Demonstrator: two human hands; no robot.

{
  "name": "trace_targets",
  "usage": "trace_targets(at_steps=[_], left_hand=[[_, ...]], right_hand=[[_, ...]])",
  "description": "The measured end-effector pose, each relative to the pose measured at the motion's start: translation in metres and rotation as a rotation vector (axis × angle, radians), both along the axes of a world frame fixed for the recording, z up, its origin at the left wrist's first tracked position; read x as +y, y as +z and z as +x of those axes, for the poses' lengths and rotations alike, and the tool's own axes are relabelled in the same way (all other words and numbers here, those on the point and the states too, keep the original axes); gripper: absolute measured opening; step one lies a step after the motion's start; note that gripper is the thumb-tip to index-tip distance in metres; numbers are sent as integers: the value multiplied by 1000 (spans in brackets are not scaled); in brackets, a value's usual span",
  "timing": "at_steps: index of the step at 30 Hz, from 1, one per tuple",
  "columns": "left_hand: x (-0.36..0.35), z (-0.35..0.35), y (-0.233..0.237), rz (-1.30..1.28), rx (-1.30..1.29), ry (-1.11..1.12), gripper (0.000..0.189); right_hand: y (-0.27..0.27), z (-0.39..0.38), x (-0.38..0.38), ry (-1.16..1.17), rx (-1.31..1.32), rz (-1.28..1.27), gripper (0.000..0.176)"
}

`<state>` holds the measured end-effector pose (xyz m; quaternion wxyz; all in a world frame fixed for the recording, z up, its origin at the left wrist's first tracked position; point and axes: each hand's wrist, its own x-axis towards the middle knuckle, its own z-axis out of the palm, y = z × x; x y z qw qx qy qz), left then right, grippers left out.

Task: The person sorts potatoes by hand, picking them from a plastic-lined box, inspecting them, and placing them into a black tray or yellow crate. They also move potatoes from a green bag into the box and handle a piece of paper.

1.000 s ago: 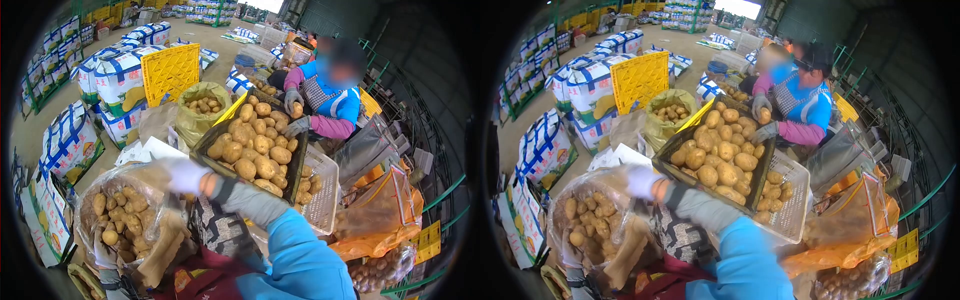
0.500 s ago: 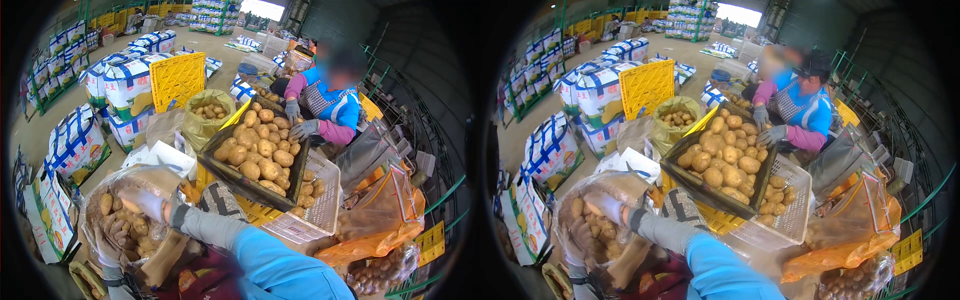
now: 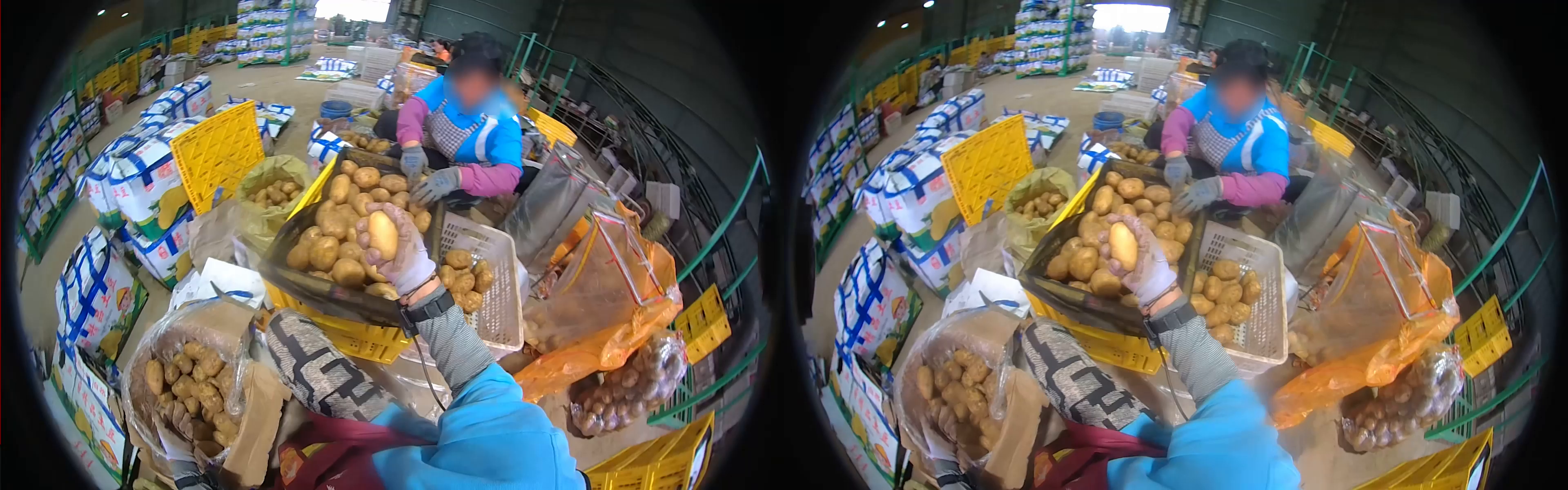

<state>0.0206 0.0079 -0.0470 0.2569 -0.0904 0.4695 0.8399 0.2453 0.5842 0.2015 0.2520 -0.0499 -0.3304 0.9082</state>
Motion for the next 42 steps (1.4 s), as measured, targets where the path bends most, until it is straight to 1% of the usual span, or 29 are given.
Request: trace_targets(at_steps=[2,5,6,9,11,12,13,14,15,17,19,20,21,23,25,26,27,28,29,30,31,32,33,34,35,36,38,41,42], left_hand=[[-10,-8,-20,-80,-16,-58,64],[-9,-6,-28,-194,-139,65,70],[-6,-5,-27,-210,-171,86,67],[6,27,19,-192,-188,65,59],[10,41,41,-166,-177,21,56],[5,38,37,-184,-135,-22,64],[-6,32,26,-200,-96,-63,73],[-12,28,17,-212,-62,-98,83],[-8,28,11,-178,-58,-4,70],[-9,26,-6,-148,-77,120,54],[-29,15,-29,-161,-123,76,48],[-17,25,-16,-273,-160,222,49],[-13,29,-10,-314,-168,261,55],[-32,21,-21,-257,-110,91,66],[-36,24,-31,-269,-109,98,71],[-41,22,-30,-283,-104,99,73],[-25,35,-5,-314,-84,130,74],[-22,39,6,-279,-83,119,72],[-20,42,13,-243,-83,104,69],[-16,46,20,-206,-60,85,68],[-13,49,28,-167,-38,65,66],[-12,51,30,-125,-17,46,64],[-21,47,17,-132,-35,50,66],[-36,37,-5,-139,-51,55,67],[-46,32,-17,-148,-67,60,70],[-48,32,-19,-121,-50,33,70],[-51,31,-20,-70,-18,-27,70],[-48,31,-17,-197,-59,1,69],[-34,37,-3,-253,-40,57,69]], right_hand=[[4,30,11,-109,-36,87,33],[11,67,16,-268,-83,190,31],[16,78,17,-342,-110,209,26],[65,108,-11,-809,-168,627,23],[102,138,-16,-1162,34,1028,29],[126,154,-21,-1291,144,1159,33],[150,176,-2,-1617,168,1610,31],[181,193,1,-1759,209,1819,31],[207,206,22,-1907,282,1867,40],[261,238,69,-2200,-112,2119,45],[295,270,157,-2413,-765,2073,57],[289,269,169,-2274,-1301,1717,62],[284,266,181,-2062,-1731,1318,68],[261,281,234,-1795,-1396,1455,72],[202,263,285,-1612,-926,1722,64],[176,236,271,-1456,-1044,1681,64],[149,211,255,-1297,-1160,1630,63],[104,199,283,-1153,-1046,1622,62],[96,170,222,-1004,-1090,1379,51],[44,157,257,-932,-892,1272,45],[16,147,258,-829,-992,1270,40],[8,137,227,-685,-1002,1360,39],[-5,128,208,-518,-1065,1344,39],[-28,122,205,-369,-1135,1428,42],[-59,118,213,-231,-1072,1460,47],[-55,111,187,-161,-1244,1570,50],[-64,101,162,-98,-1232,1565,51],[-41,88,115,-25,-1350,1603,51],[-34,86,104,-4,-1411,1625,51]])
